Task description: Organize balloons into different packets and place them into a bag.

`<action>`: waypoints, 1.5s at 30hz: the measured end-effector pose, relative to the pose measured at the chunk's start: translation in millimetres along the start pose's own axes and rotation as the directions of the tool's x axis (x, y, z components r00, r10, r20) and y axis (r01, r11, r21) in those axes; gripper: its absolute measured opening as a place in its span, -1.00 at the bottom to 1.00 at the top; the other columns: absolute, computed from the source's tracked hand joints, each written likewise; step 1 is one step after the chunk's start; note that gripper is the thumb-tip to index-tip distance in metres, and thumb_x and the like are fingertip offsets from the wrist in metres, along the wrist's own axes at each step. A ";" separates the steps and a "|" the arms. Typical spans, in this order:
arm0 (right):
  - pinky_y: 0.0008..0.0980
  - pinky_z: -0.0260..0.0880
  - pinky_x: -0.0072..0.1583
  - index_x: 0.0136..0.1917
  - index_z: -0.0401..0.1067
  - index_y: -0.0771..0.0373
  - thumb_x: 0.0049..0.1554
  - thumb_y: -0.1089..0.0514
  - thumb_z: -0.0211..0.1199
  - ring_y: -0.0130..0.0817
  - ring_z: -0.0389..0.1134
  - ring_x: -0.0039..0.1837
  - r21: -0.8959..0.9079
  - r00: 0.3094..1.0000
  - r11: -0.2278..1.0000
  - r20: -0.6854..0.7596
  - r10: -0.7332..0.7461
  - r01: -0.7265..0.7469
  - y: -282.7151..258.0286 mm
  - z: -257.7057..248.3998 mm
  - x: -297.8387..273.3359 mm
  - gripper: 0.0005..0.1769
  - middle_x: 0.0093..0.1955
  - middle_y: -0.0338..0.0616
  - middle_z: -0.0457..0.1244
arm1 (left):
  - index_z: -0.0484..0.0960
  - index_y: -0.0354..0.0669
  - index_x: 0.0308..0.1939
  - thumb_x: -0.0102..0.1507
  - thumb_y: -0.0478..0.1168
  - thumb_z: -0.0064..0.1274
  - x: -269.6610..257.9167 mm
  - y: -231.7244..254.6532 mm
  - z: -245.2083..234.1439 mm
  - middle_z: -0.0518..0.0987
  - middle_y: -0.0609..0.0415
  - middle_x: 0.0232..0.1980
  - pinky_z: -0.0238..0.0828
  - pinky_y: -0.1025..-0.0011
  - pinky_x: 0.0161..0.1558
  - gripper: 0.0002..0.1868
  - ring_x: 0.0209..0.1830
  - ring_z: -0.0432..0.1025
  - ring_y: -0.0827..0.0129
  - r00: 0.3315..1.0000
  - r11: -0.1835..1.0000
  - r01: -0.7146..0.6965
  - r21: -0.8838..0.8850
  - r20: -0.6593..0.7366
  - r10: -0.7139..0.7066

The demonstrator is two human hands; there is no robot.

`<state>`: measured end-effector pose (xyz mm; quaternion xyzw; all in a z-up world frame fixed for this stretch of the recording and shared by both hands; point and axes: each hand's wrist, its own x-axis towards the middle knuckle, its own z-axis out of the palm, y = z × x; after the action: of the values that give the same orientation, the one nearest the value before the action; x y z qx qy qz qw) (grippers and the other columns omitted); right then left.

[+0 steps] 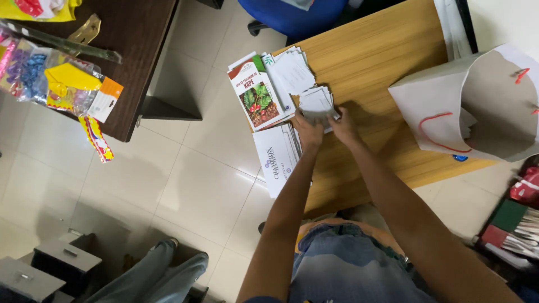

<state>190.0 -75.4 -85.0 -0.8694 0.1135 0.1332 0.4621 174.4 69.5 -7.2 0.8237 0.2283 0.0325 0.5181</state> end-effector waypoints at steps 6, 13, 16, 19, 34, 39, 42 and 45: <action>-0.17 0.42 0.12 0.25 0.35 0.45 0.12 0.06 0.44 -0.11 0.42 0.09 -0.020 0.992 1.000 -0.126 -0.003 0.001 62.9 22.7 6.9 -0.43 0.07 0.14 0.39 | 0.24 -0.40 0.38 0.15 0.02 0.26 15.5 -58.0 53.3 0.48 -0.37 0.27 0.28 0.15 0.31 -0.12 0.30 0.39 -0.10 0.965 0.970 0.244 0.006 0.094 -0.244; -0.19 0.44 0.17 0.28 0.40 0.41 0.08 -0.02 0.49 -0.25 0.37 0.16 0.384 0.984 0.911 -0.023 0.175 -0.153 64.8 -39.1 -90.8 -0.36 0.17 0.03 0.37 | 0.47 -0.45 0.23 0.20 0.05 0.25 -18.8 -62.9 27.3 0.60 -0.34 0.13 0.41 0.14 0.17 -0.28 0.14 0.50 -0.10 0.856 0.997 0.033 0.074 0.512 -0.067; -0.22 0.41 0.21 0.33 0.36 0.36 0.09 -0.01 0.44 -0.28 0.36 0.20 0.441 0.978 0.879 -0.010 0.209 -0.183 24.6 -94.0 -133.1 -0.35 0.21 -0.02 0.36 | 0.50 -0.37 0.25 0.25 -0.02 0.14 -61.6 -6.1 -4.5 0.65 -0.23 0.10 0.45 0.20 0.12 -0.39 0.10 0.54 0.03 0.721 0.985 0.136 -0.103 0.693 -0.027; -0.25 0.37 0.26 0.37 0.31 0.31 0.10 -0.01 0.40 -0.30 0.34 0.25 0.497 0.977 0.846 0.024 0.211 -0.194 -3.0 -142.2 -187.4 -0.34 0.25 -0.07 0.34 | 0.52 -0.33 0.25 0.30 -0.07 0.09 -95.6 52.6 -21.2 0.66 -0.15 0.09 0.44 0.24 0.13 -0.48 0.09 0.53 0.13 0.566 0.973 0.202 -0.111 0.824 -0.023; -0.26 0.32 0.35 0.40 0.31 0.33 0.17 0.19 0.23 -0.28 0.34 0.35 0.780 0.970 0.595 0.060 0.235 -0.192 36.9 -314.8 -298.3 -0.47 0.32 -0.09 0.34 | 0.29 -0.25 0.39 0.45 -0.09 0.01 -137.8 225.1 75.7 0.35 -0.01 0.39 0.11 0.31 0.45 -0.49 0.44 0.23 0.28 0.720 0.912 -0.037 -0.409 0.621 0.308; -0.24 0.36 0.34 0.36 0.37 0.33 0.18 0.15 0.26 -0.25 0.37 0.34 0.668 0.960 0.691 0.156 0.234 -0.277 81.4 -377.0 -306.6 -0.50 0.29 -0.06 0.37 | -0.09 -0.10 0.51 0.36 -0.17 0.04 -160.3 281.9 132.3 0.10 0.05 0.53 -0.05 0.31 0.47 -0.23 0.54 0.04 0.28 0.842 0.929 -0.027 -0.370 0.493 0.221; -0.21 0.35 0.33 0.30 0.41 0.35 0.18 0.13 0.26 -0.22 0.38 0.31 0.663 0.988 0.732 0.098 0.123 -0.157 93.2 -412.5 -302.2 -0.55 0.25 -0.04 0.39 | -0.06 -0.17 0.51 0.24 -0.42 -0.08 -167.9 269.3 157.4 0.15 -0.08 0.48 -0.04 0.25 0.47 -0.21 0.50 0.07 0.15 0.860 0.910 0.002 -0.415 0.466 0.211; -0.22 0.38 0.27 0.30 0.36 0.32 0.15 0.11 0.27 -0.24 0.35 0.24 0.607 0.990 0.784 0.029 0.140 -0.128 101.3 -451.9 -294.7 -0.52 0.18 -0.07 0.36 | 0.09 -0.26 0.52 0.14 -0.57 -0.28 -171.3 274.4 154.5 0.24 -0.20 0.44 0.01 0.22 0.48 -0.20 0.46 0.14 0.08 0.860 0.838 0.015 -0.545 0.435 0.268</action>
<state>-61.9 -485.6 178.7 -0.6658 0.2156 0.1146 0.7050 160.1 -228.8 191.1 0.6420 0.0131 -0.0822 0.7622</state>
